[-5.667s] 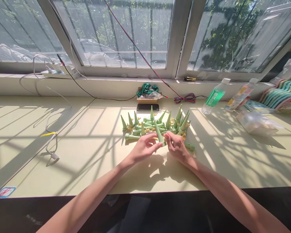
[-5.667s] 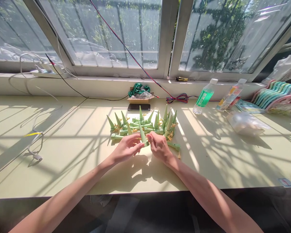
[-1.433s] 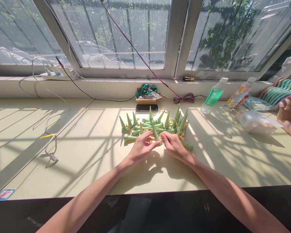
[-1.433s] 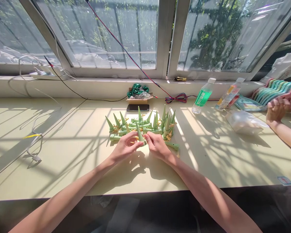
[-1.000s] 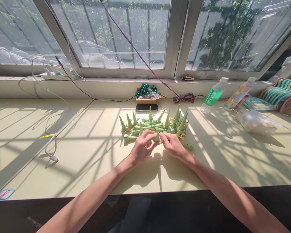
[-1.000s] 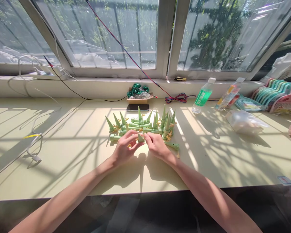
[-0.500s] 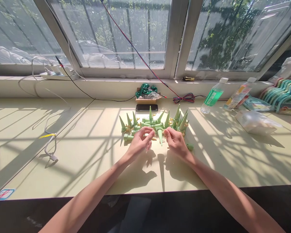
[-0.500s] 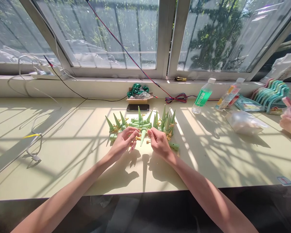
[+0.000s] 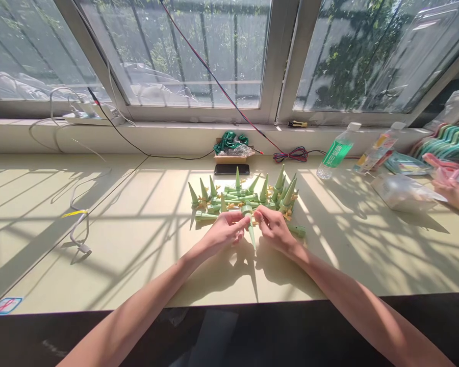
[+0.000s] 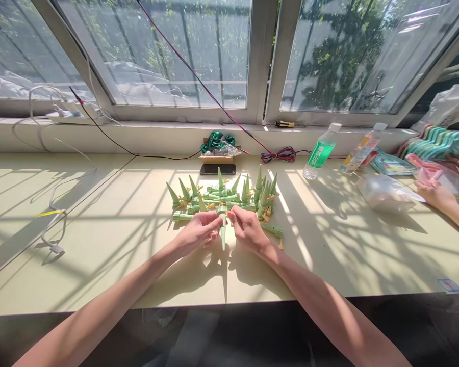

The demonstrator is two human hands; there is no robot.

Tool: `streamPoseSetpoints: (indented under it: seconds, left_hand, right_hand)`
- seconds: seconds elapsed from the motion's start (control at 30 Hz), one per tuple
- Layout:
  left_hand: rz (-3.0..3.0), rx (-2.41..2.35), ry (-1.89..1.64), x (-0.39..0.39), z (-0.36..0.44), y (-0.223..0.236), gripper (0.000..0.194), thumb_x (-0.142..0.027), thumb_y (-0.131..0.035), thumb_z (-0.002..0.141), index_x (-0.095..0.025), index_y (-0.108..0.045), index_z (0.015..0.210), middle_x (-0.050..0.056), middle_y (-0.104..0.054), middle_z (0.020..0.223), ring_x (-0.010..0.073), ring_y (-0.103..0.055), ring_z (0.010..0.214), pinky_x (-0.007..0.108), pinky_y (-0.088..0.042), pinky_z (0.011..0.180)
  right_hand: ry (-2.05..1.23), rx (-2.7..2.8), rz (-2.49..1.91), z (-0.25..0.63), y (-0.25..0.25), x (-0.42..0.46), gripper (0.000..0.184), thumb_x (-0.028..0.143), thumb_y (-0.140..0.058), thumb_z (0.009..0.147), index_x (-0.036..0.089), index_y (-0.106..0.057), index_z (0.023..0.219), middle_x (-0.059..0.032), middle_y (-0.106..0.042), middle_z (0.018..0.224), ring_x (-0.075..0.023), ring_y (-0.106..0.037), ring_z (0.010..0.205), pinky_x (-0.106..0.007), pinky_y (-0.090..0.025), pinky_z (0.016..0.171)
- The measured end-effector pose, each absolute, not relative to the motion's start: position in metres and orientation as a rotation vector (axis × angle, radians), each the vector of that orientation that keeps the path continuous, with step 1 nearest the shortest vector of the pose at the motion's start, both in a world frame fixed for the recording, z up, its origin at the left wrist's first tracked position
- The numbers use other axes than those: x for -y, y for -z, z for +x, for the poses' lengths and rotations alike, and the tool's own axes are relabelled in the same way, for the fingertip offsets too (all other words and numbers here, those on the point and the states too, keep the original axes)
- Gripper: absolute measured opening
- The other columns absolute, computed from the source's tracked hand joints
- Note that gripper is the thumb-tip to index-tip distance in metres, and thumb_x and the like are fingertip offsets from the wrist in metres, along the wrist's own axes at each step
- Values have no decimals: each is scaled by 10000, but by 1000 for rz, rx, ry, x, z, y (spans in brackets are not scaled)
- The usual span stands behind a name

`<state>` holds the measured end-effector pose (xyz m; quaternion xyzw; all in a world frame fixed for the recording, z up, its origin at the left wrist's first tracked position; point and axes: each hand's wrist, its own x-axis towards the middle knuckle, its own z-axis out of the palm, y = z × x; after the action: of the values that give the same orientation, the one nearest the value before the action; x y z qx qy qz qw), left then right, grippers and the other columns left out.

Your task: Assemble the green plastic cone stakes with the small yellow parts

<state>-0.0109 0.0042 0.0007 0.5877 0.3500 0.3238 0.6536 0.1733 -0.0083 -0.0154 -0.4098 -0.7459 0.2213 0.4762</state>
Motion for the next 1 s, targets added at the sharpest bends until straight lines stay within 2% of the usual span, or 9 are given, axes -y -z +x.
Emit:
streamPoseSetpoints:
  seconds: [0.3,0.53,0.8,1.0]
  left_hand:
    - [1579,-898,-857,-4,-7,1,381,-487,-706,846,-172,-516,751,-48,-512,564,73,-459,400,203,-358,394]
    - [1834,-866,-1068,-4,-9,7,319,-379,-731,841,-164,-516,744,-19,-506,711,86,-520,555,191,-455,461]
    - [2336,-801,-1325,-9,-12,15,114,-255,-634,936,-177,-647,1018,23,-576,867,73,-537,590,193,-520,523]
    - [2402,-856,-1364,-8,-12,16,158,-158,-583,931,-203,-676,1050,52,-605,970,61,-527,577,187,-495,512]
  right_hand:
    - [-626,1761,-1053,171,20,7,380,383,-384,1029,220,-338,689,39,-378,609,-119,-342,539,-267,-285,529]
    - [-765,1719,-1062,170,17,8,422,431,-383,1029,217,-374,664,24,-420,602,-125,-383,539,-272,-304,525]
    - [-1002,1618,-1008,168,16,9,454,487,-437,1015,223,-379,650,43,-384,538,-109,-344,477,-263,-276,469]
    - [-1037,1611,-1001,167,17,7,469,480,-424,1022,221,-374,635,44,-383,526,-109,-351,476,-262,-284,473]
